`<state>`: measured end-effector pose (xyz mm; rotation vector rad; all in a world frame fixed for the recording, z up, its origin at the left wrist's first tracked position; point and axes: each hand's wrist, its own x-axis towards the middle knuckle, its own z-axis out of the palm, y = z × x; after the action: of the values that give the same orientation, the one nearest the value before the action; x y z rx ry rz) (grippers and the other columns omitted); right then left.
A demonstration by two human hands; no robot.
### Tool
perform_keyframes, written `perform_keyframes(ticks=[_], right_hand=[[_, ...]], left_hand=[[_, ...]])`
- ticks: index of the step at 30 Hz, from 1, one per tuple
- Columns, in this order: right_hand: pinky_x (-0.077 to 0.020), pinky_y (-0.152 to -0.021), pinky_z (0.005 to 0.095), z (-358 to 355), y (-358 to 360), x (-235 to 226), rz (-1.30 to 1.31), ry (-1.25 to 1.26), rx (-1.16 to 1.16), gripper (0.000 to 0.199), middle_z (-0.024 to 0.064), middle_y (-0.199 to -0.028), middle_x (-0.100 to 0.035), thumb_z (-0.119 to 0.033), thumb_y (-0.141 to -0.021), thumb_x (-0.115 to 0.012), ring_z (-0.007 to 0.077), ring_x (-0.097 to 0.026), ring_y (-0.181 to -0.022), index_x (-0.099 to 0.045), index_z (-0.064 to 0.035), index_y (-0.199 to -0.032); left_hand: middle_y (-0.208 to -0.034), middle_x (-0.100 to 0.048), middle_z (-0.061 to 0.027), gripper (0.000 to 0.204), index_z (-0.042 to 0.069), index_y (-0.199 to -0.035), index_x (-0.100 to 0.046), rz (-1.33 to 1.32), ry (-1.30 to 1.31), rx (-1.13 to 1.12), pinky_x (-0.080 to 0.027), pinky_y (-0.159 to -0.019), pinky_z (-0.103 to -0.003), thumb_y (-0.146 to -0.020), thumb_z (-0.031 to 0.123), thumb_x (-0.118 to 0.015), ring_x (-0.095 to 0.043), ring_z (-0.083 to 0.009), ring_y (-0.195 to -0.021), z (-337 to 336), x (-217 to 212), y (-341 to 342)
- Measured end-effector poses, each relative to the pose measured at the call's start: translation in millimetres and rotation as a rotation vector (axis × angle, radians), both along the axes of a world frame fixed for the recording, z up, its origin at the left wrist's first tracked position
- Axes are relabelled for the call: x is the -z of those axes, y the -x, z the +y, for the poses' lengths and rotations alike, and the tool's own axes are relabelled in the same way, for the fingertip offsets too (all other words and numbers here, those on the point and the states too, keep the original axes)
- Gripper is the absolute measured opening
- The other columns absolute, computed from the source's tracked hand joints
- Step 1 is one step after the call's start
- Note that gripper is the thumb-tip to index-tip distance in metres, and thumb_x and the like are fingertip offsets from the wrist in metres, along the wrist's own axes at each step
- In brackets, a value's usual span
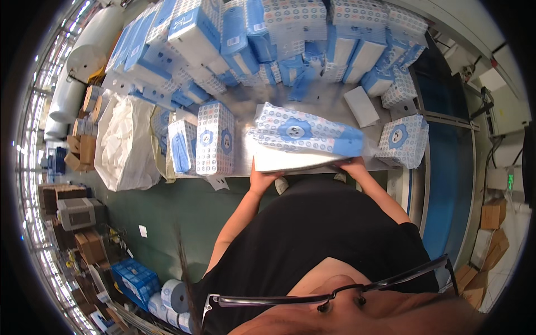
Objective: The person repeatedly picks up packages of tissues from a table, removes the tissue stacks from their plastic wrappers, and places the stacks onto a conveyor belt. The person also handles a large white bag filled with loose tissue pieces.
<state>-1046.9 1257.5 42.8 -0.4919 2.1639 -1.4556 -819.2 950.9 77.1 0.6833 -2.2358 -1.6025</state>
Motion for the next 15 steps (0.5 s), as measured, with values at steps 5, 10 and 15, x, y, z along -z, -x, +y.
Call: perform_keyframes(ticks=[5,10,15], right_hand=[[-0.0496,-0.092,0.0395,-47.9,42.8,-127.4,0.076,-0.278,-0.116,0.085,0.0168,-0.118,-0.066,-0.054,-0.065,-0.082,0.0313,-0.064,-0.109,-0.053,-0.0048,-0.129],[-0.0456,-0.099,0.0389,-53.7,1.7,-157.6,0.329,-0.015,0.088,0.089,0.0158,-0.131,-0.058,-0.047,-0.067,-0.084,0.032,-0.057,-0.12,-0.046,-0.0066,-0.137],[-0.0377,-0.108,0.0396,-42.9,-12.6,-140.2,0.764,0.114,0.108,0.062,0.0127,-0.141,-0.049,-0.031,-0.09,-0.063,0.0272,-0.045,-0.132,-0.041,-0.0086,-0.143]], left_hand=[[-0.107,-0.07,-0.0189,0.07,-0.001,-0.119,-0.058,-0.215,0.064,-0.018,-0.053,-0.083,-0.036,-0.067,0.036,-0.087,-0.068,-0.0282,-0.098,-46.8,-101.2,45.8],[-0.117,-0.067,-0.0174,0.07,0.003,-0.124,-0.058,-0.09,0.346,0.069,-0.05,-0.09,-0.039,-0.069,0.035,-0.086,-0.064,-0.0327,-0.107,-51.8,-122.5,32.9],[-0.149,-0.041,-0.0154,0.074,0.01,-0.147,-0.036,0.312,0.393,0.175,-0.023,-0.115,-0.054,-0.086,0.04,-0.066,-0.033,-0.037,-0.14,-73.0,-34.3,43.3]])
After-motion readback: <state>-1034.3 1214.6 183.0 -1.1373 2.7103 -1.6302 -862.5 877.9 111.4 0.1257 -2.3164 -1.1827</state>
